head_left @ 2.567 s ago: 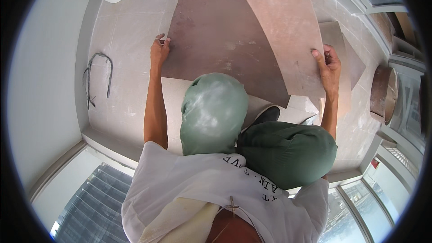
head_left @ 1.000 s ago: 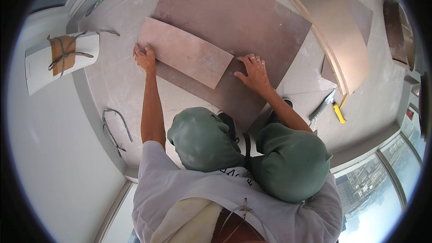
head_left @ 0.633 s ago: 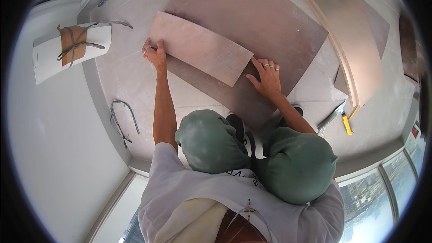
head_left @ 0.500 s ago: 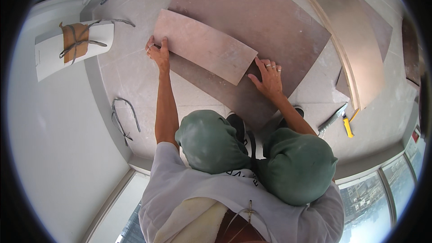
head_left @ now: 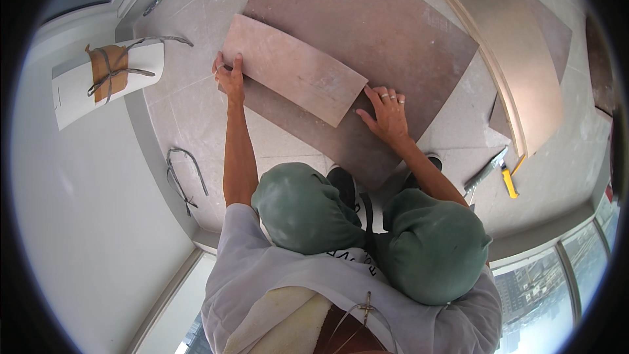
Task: The person kneels on the floor and uses a utility knife to score and snap rectangular tiles. They measure and mark the tiles, then break them along the scored lines to fit them into the floor layout.
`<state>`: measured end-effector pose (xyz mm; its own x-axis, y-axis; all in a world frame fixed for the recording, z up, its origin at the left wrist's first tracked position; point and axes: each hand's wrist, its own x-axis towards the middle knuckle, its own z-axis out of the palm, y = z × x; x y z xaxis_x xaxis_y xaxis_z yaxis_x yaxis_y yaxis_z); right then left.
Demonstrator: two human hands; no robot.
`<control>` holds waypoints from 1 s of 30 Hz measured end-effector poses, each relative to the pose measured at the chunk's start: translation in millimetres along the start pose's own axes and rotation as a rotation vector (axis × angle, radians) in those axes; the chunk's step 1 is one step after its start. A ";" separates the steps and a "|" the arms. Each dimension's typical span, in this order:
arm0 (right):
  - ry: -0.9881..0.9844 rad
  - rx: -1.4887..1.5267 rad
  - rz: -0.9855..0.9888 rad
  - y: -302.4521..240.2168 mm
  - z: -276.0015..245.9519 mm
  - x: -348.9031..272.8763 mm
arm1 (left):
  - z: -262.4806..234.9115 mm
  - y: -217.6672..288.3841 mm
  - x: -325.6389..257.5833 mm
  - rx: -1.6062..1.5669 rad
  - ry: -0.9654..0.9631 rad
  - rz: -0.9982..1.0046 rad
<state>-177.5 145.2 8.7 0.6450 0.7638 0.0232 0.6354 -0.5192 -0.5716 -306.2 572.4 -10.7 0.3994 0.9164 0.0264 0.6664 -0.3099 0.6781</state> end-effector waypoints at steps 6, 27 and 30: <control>-0.009 0.019 0.004 0.1 -1.8 0.1 | 0.1 -4.4 0.9 -0.075 -0.007 0.002; -0.014 0.016 0.007 0.7 -1.4 0.2 | 0.8 -8.1 2.4 -0.007 -0.043 0.013; -0.016 0.019 0.003 1.1 0.4 0.6 | -1.4 -13.6 6.2 -0.035 -0.041 0.026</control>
<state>-176.6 145.2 7.8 0.6399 0.7684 0.0087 0.6255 -0.5142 -0.5868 -313.6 582.7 -18.7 0.4419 0.8970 0.0147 0.6336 -0.3237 0.7027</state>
